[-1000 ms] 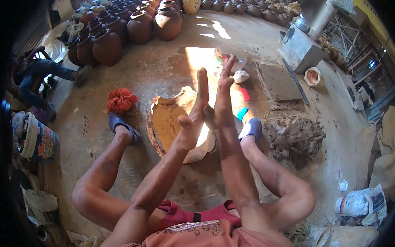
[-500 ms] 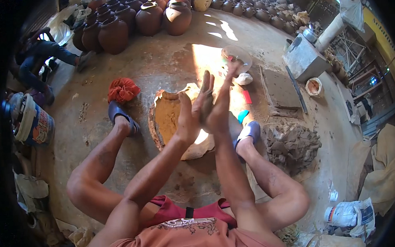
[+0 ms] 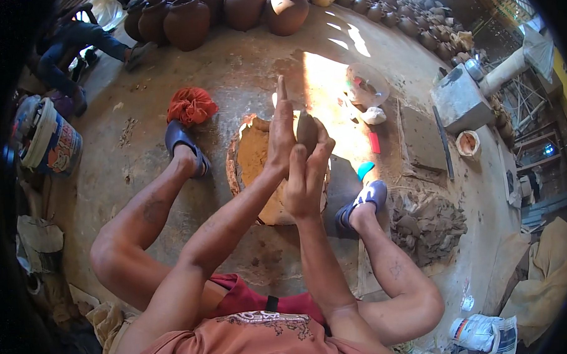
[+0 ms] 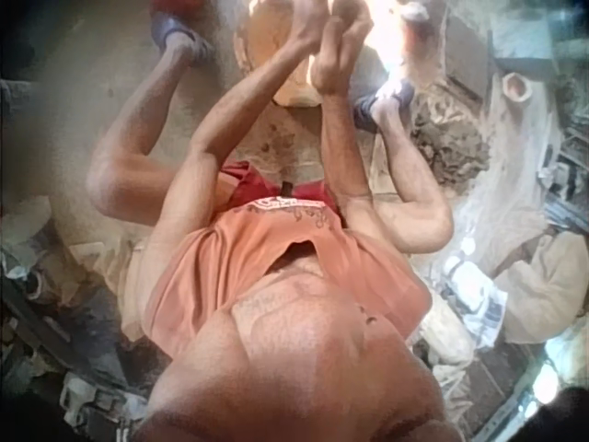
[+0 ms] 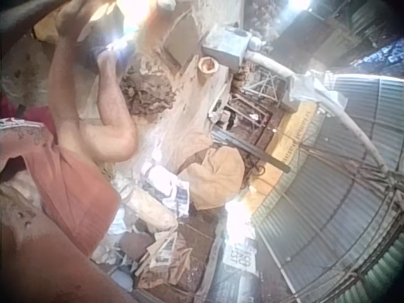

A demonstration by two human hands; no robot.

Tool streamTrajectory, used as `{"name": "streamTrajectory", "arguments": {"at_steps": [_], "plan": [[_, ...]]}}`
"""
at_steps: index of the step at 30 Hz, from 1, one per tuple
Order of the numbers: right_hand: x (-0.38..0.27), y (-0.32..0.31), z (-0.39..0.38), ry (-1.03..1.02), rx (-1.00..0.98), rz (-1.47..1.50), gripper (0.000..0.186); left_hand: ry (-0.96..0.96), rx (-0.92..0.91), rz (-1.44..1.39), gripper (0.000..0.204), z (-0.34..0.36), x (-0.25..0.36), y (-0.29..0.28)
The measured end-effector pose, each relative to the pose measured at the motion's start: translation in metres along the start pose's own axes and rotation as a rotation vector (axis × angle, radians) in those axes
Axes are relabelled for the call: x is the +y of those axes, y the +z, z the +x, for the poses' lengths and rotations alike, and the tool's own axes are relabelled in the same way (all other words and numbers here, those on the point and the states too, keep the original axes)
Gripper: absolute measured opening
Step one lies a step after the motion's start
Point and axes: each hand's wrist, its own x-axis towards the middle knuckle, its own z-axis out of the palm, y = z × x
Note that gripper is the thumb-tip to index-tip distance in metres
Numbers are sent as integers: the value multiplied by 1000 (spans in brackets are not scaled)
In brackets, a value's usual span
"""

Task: The person shapes and smooths the interior of a large clay vessel using their hands and a small scraper tool, then uses a wire tool to cut a slab of clay.

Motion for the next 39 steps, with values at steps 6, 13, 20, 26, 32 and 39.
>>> {"name": "streamTrajectory", "arguments": {"at_steps": [6, 13, 20, 26, 32, 39], "plan": [[79, 0, 25, 364, -112, -205, 54, 29, 362, 126, 58, 50, -49, -76], [213, 22, 17, 163, -462, -304, 43, -590, 79, -235, 61, 11, -199, -140], [216, 82, -3, 172, -423, -397, 48, -479, -8, 216, 62, -5, -222, -184], [211, 57, 12, -37, -504, -772, 50, -506, 30, -42, 63, 3, -188, -147], [212, 42, 20, -28, -601, -808, 45, -607, -2, 120, 67, 0, -190, -144], [216, 52, 34, -246, -679, -899, 42, -313, -17, 258, 64, 2, -244, -174]]}}
